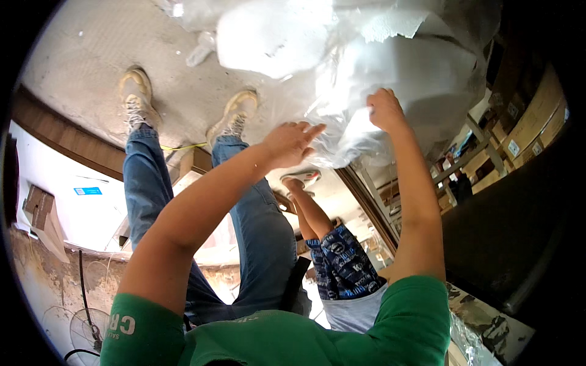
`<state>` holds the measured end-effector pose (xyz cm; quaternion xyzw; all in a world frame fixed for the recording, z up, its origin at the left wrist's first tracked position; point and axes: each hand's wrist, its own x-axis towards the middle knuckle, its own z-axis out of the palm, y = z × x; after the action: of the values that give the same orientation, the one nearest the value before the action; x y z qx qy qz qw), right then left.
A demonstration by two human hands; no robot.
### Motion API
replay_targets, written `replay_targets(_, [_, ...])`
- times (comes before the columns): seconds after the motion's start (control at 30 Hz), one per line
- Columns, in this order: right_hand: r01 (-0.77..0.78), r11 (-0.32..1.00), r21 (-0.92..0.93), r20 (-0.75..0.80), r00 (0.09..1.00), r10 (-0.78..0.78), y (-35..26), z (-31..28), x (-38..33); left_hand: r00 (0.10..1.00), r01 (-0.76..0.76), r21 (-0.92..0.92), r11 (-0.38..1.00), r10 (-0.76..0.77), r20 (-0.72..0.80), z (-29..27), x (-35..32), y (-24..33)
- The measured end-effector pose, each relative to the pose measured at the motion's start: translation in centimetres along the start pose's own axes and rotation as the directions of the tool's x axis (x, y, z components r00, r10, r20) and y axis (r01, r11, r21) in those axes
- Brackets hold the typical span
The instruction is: The person unpacks white foam inserts from plastic bags and places them into a wooden cabinet frame on a conveyor belt. They handle the foam pieces one by one, arranging them to fit the interior compartments of the cabinet. The person also handles brown cardboard pieces and places them into the frame.
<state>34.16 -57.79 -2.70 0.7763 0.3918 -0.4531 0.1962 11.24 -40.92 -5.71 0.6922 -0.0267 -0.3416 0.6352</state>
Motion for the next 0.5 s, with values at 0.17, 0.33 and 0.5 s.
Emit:
replay_targets(0.17, [0.082,0.964,0.253,-0.359,0.933,0.015,-7.9,-15.2,-5.3,0.829,-0.240,-0.299,0.924,0.035,-0.558,-2.7,-1.0,5.6])
replay_targets(0.33, [0.242,0.888,0.392,-0.181,0.966,-0.183,-17.1,-26.8,-6.8,0.760,-0.453,-0.638,0.623,-0.105,-0.641,-8.3,-6.6,12.1])
replay_targets(0.5, [0.418,0.742,0.524,-0.399,0.890,-0.221,-21.7,-33.9,4.3,0.838,-0.193,-0.942,0.273,-0.454,-0.303,-7.5,-15.5,10.1])
